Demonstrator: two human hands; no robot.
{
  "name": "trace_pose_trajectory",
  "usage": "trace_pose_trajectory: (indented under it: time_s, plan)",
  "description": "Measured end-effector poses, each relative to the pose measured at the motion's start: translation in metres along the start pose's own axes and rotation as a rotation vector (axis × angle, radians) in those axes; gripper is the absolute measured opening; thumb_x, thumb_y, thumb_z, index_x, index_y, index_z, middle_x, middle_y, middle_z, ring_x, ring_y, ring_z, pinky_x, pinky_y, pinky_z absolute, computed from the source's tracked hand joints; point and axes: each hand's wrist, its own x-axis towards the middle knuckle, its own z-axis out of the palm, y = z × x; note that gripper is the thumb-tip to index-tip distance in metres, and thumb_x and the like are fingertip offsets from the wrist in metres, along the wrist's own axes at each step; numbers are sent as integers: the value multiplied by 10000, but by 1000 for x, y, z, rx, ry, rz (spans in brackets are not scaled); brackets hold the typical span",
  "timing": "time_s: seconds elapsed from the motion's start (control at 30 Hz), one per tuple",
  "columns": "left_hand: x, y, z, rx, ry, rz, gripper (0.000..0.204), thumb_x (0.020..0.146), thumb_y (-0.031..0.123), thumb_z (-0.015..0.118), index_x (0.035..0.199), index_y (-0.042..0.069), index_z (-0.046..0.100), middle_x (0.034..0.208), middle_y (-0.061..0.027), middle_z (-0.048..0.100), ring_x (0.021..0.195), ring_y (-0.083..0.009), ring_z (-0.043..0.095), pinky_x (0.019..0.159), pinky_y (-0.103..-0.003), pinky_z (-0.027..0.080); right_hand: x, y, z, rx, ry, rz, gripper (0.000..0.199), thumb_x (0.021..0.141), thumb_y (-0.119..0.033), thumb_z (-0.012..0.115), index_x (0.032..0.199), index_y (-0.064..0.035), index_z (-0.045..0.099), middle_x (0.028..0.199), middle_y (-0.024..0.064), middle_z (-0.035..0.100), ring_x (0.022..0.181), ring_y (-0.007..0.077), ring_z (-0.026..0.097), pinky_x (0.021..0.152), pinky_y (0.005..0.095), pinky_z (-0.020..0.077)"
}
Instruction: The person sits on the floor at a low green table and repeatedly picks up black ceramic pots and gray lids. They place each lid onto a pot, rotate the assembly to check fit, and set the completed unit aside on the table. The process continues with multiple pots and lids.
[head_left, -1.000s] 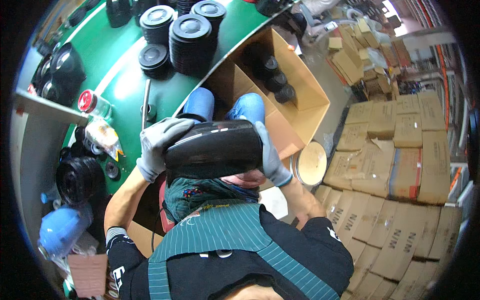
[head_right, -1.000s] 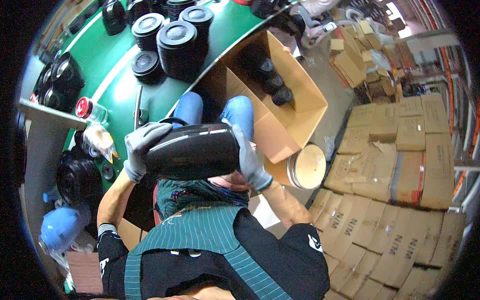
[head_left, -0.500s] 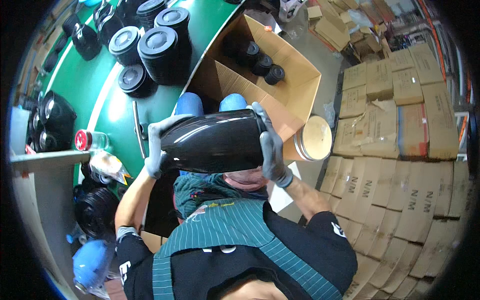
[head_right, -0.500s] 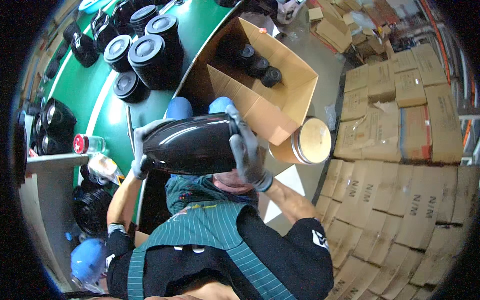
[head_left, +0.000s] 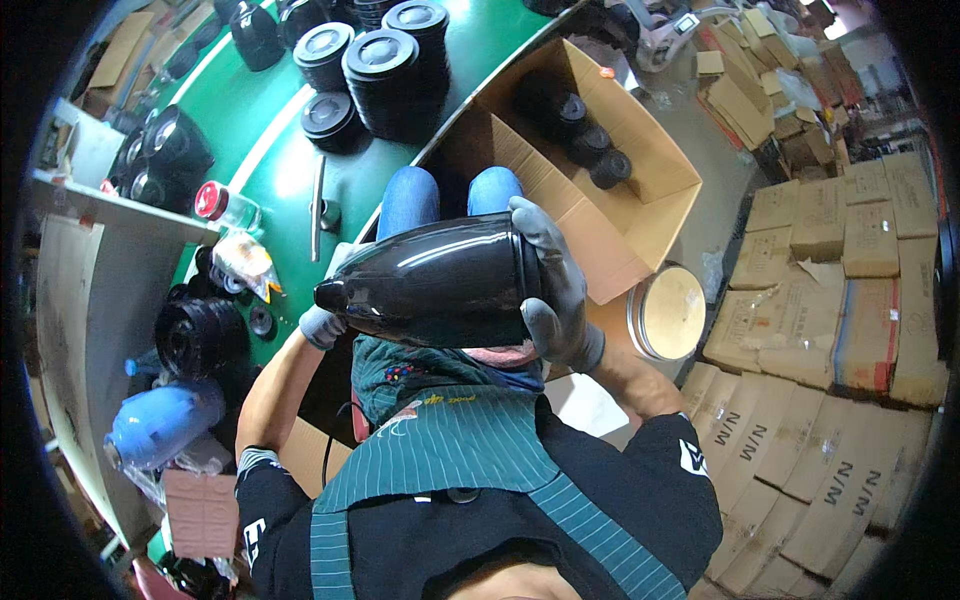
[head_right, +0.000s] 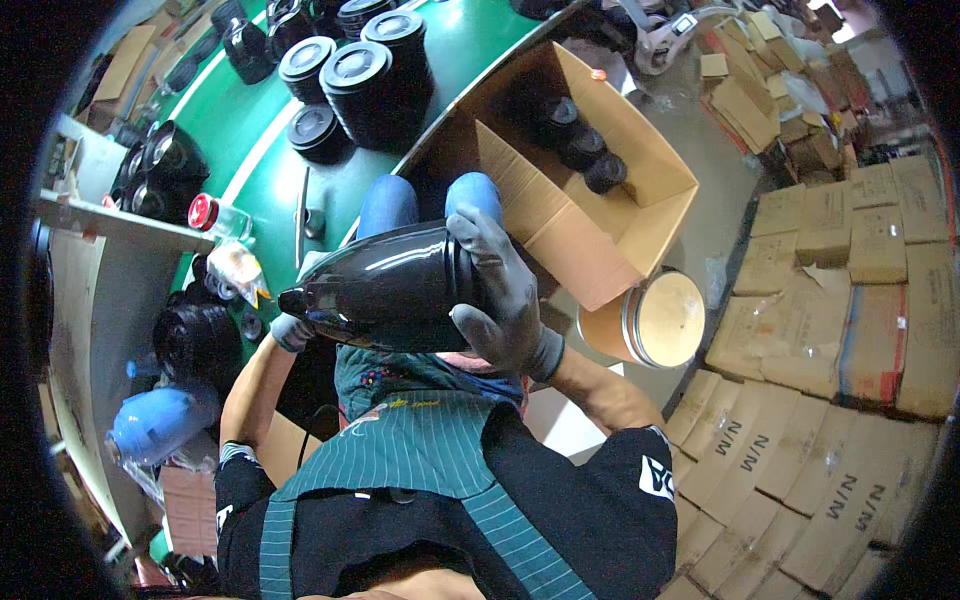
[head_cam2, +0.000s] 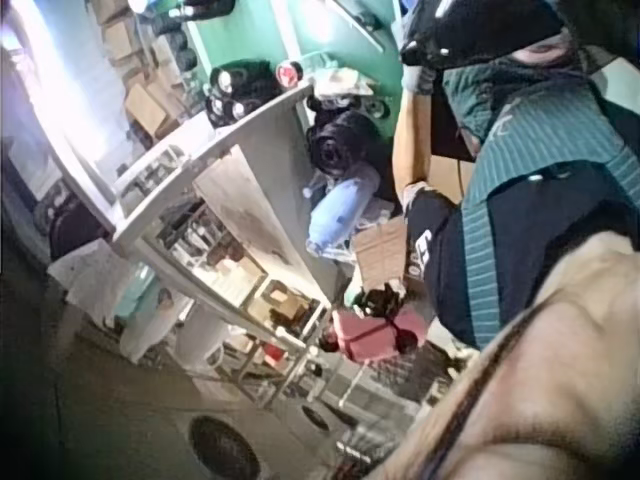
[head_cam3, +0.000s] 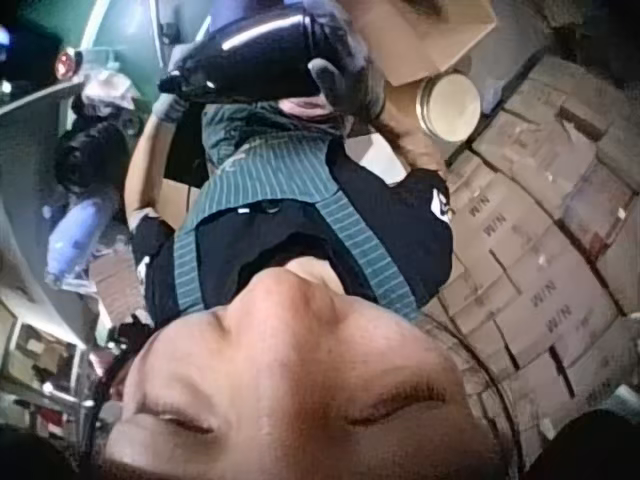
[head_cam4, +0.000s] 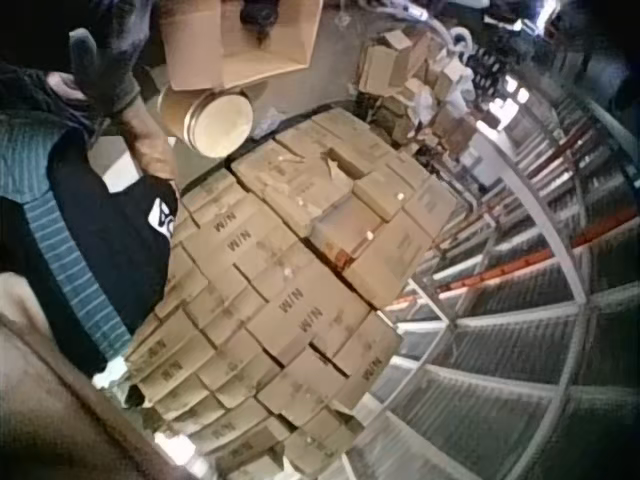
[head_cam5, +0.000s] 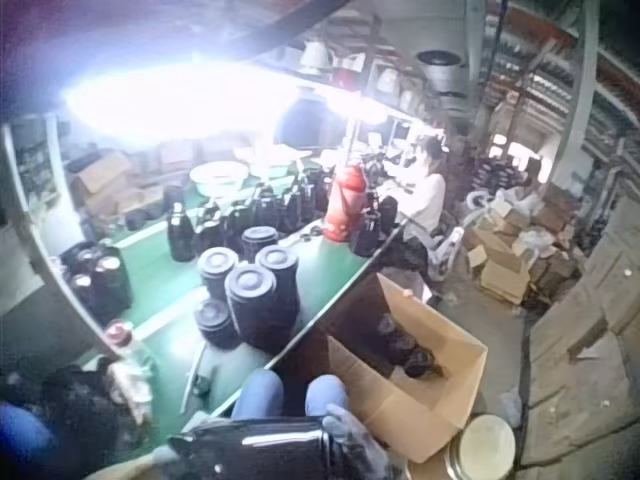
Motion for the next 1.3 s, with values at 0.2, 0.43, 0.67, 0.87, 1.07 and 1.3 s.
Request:
trace_pose_trajectory:
  time_s: [0.2, 0.43, 0.67, 0.87, 1.07, 1.3]
  plan:
    - [-22, 18, 27, 59, -76, -30, 426, 877, 189, 814, 1235, -40, 781, 1116, -81, 804, 998, -155, 727, 944, -346, 597, 14, -7, -4, -112, -188, -176, 870, 967, -692, 678, 1547, -52, 568, 1582, 322, 486, 1354, 518, 600, 1119, 539, 512]
    - [-10, 11, 44, 61, -44, -34, 423, 880, 186, 808, 1238, -38, 779, 1118, -91, 806, 1005, -173, 736, 949, -355, 598, 27, 0, -14, -94, -276, -202, 892, 884, -640, 796, 1536, -71, 579, 1561, 334, 491, 1336, 539, 596, 1118, 568, 511]
    - [-7, 22, 43, 115, -9, 5, 421, 882, 184, 801, 1240, -37, 777, 1121, -101, 809, 1012, -190, 745, 954, -364, 600, 39, 18, -15, -131, -327, -338, 957, 992, -707, 630, 1646, -32, 451, 1662, 338, 395, 1476, 534, 498, 1213, 573, 418]
    - [6, 60, 12, 301, 321, 307, 419, 884, 181, 796, 1242, -36, 775, 1123, -110, 811, 1018, -205, 753, 958, -372, 601, 44, 55, -13, 628, -182, 471, 1032, 1112, -712, 386, 1751, -2, -5, 1829, 246, 13, 1699, 341, 46, 1358, 416, 70]
    - [10, 59, 5, 333, 307, 335, 417, 887, 179, 790, 1244, -35, 774, 1126, -118, 813, 1024, -220, 760, 962, -380, 602, 49, 63, 5, 835, -51, 673, 961, 1113, -654, 487, 1745, -2, 173, 1829, 150, 161, 1674, 251, 163, 1358, 376, 98]
    - [5, 64, 7, 373, 294, 342, 415, 889, 177, 784, 1246, -34, 772, 1129, -128, 815, 1031, -238, 769, 967, -389, 603, 30, 38, 28, 497, 32, 347, 974, 1036, -665, 625, 1639, 63, 390, 1745, 257, 325, 1596, 376, 361, 1320, 436, 238]
